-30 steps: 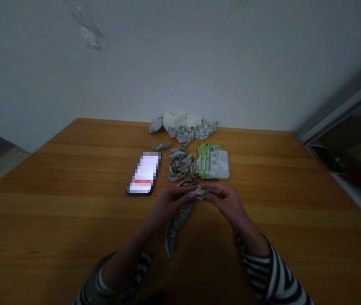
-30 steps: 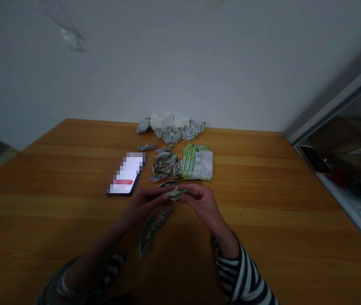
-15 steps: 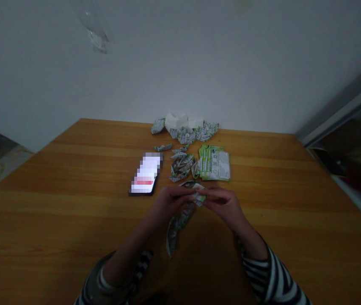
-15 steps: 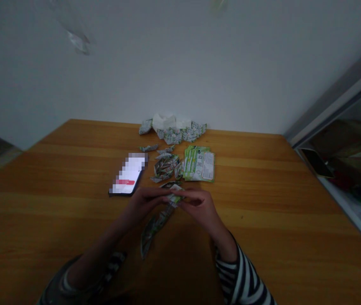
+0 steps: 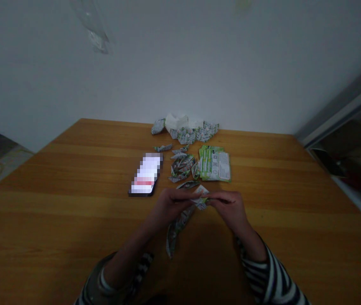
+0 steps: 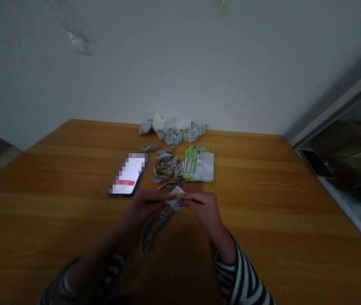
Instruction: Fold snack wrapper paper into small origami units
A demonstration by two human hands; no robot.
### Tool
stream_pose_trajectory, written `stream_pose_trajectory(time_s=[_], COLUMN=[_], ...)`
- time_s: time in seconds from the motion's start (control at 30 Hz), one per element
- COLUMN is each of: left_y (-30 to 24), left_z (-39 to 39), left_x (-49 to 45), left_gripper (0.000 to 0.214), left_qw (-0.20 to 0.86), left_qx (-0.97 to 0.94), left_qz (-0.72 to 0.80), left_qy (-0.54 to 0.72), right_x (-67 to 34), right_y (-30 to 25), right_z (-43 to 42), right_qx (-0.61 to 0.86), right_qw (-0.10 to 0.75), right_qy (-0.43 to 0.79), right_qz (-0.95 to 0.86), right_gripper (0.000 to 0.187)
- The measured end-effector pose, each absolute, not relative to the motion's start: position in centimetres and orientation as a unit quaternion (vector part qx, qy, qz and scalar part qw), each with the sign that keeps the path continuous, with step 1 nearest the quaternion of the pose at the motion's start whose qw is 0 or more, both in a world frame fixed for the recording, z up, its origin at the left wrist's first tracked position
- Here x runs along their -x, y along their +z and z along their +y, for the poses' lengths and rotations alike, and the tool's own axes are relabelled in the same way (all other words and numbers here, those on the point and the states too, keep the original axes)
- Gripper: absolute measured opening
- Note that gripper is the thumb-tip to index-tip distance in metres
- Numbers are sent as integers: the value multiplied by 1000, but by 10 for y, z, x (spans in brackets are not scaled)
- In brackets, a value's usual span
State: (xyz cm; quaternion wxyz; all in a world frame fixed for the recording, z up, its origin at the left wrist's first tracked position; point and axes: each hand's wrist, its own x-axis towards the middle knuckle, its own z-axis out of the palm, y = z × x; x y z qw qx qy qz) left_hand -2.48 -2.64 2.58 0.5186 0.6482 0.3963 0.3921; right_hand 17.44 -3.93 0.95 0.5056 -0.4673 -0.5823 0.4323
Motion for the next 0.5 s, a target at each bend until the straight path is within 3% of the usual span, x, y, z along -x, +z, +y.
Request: stream_pose_trajectory(time_s=[0.3, 0.5], left_y=[27, 22], left_z=[-31, -35], left_x=[11, 0], left_gripper=[19, 21], left_qw=[546, 606], left_qx=[-551, -407], left_qz=[442, 477], left_qy=[450, 489], right_x=[-159, -146], right_y=[2, 1], right_z=[-40, -41], right_qx=[505, 513], right_qw=[576, 601], right_qy=[414, 459], right_qz=[-492, -407], right_gripper=[2, 15])
